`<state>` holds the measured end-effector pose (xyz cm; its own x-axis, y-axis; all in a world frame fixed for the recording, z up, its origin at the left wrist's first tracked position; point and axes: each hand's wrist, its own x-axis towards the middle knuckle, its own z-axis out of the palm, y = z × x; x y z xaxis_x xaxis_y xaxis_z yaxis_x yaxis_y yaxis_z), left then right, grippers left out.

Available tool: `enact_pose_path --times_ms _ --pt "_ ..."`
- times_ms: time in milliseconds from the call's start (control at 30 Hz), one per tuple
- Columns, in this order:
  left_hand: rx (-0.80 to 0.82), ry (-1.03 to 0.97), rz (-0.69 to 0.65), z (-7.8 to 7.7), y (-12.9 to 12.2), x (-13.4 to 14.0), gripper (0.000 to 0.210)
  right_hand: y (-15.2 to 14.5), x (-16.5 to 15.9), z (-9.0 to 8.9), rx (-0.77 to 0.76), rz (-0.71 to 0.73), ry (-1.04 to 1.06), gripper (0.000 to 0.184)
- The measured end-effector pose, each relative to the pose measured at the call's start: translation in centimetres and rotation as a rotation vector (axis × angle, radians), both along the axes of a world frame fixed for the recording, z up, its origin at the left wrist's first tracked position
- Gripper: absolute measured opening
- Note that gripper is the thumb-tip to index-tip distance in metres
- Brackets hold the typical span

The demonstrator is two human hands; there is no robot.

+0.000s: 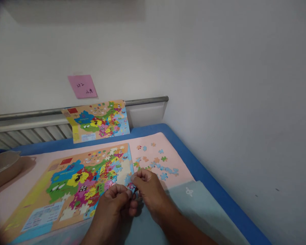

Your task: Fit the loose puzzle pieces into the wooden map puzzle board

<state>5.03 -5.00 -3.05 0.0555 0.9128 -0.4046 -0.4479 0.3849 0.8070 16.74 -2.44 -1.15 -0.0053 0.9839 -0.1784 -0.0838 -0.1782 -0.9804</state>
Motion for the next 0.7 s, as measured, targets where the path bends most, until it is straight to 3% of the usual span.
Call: enact_pose_path --times_ms 267,700 --pt "0.020 -0.010 -0.024 -0.4 0.2 0.0 0.038 0.0 0.0 -0.1 -0.004 0.001 -0.005 0.015" --pt "-0.019 0.021 0.009 0.9 -0.1 0.0 0.043 -0.1 0.0 0.1 -0.027 -0.002 0.026 0.018"
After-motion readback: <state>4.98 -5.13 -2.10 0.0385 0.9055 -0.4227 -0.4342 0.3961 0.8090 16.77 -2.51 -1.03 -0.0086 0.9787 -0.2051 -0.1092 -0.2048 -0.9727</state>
